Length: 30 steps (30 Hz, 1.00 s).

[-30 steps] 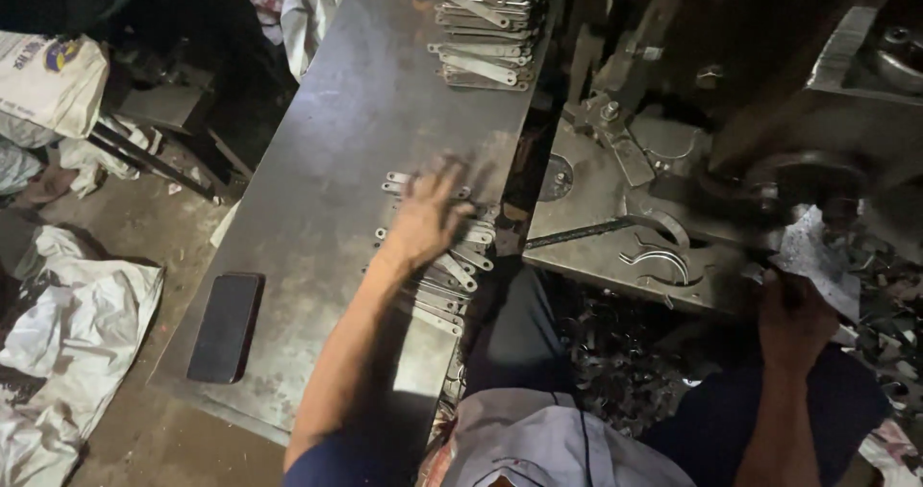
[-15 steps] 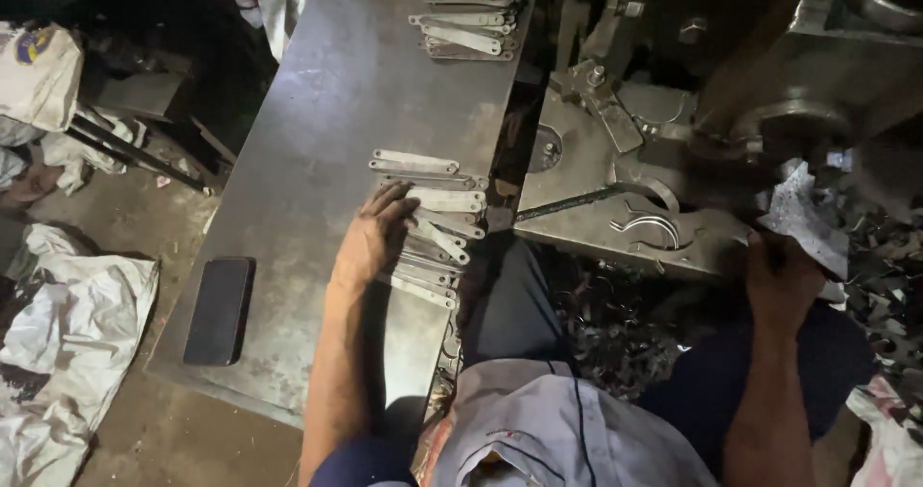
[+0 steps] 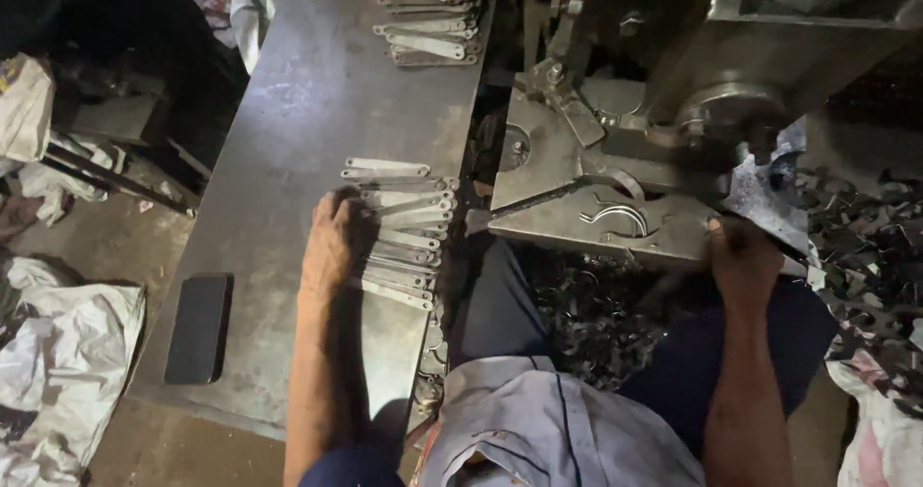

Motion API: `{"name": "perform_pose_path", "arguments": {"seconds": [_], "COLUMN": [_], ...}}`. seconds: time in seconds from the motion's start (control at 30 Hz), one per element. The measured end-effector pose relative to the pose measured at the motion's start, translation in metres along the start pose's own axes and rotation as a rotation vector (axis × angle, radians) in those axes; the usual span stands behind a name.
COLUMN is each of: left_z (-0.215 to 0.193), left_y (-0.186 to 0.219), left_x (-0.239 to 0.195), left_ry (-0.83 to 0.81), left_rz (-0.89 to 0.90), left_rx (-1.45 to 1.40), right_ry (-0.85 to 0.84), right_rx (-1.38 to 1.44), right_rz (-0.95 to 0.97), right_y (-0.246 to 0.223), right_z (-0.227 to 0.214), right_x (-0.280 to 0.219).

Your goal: Operating a punch press machine to stamp small metal plates repeatedly.

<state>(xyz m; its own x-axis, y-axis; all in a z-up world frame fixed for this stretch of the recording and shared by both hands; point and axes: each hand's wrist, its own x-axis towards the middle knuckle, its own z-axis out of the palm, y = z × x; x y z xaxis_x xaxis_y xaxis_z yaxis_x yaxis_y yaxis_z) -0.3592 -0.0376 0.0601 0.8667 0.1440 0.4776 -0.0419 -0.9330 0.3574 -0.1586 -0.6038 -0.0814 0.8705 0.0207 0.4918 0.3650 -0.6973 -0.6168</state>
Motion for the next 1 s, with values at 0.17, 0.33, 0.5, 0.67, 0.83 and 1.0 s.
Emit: {"name": "perform_pose_path", "arguments": {"seconds": [0.17,0.33,0.5,0.67,0.83,1.0], "left_z": [-0.023,-0.027,0.022,0.138,0.215,0.232], "left_y": [0.034,0.096,0.140,0.176,0.204,0.231], "left_x": [0.005,0.037,0.068,0.108,0.133,0.148], "left_ry": [0.081,0.214,0.099,-0.070,-0.090,-0.074], "left_rz": [-0.250,-0.170,-0.265,-0.072,-0.359,-0.470], "left_rx": [-0.125,-0.192,-0.527,-0.719,-1.070,-1.280], "right_ry": [-0.078,-0.105,-0.149,-0.543,-0.768,-0.554], "right_rx": [-0.064,-0.022,0.239,-0.427,0.537,0.798], "right_rz": [0.003,0.031,-0.058,-0.037,0.184,0.206], "right_y": [0.007,-0.036,-0.129,-0.131,-0.093,-0.037], "right_z": [0.001,-0.005,-0.003,0.027,-0.006,0.001], "right_x": [-0.003,0.000,0.038,0.086,0.075,0.068]}}
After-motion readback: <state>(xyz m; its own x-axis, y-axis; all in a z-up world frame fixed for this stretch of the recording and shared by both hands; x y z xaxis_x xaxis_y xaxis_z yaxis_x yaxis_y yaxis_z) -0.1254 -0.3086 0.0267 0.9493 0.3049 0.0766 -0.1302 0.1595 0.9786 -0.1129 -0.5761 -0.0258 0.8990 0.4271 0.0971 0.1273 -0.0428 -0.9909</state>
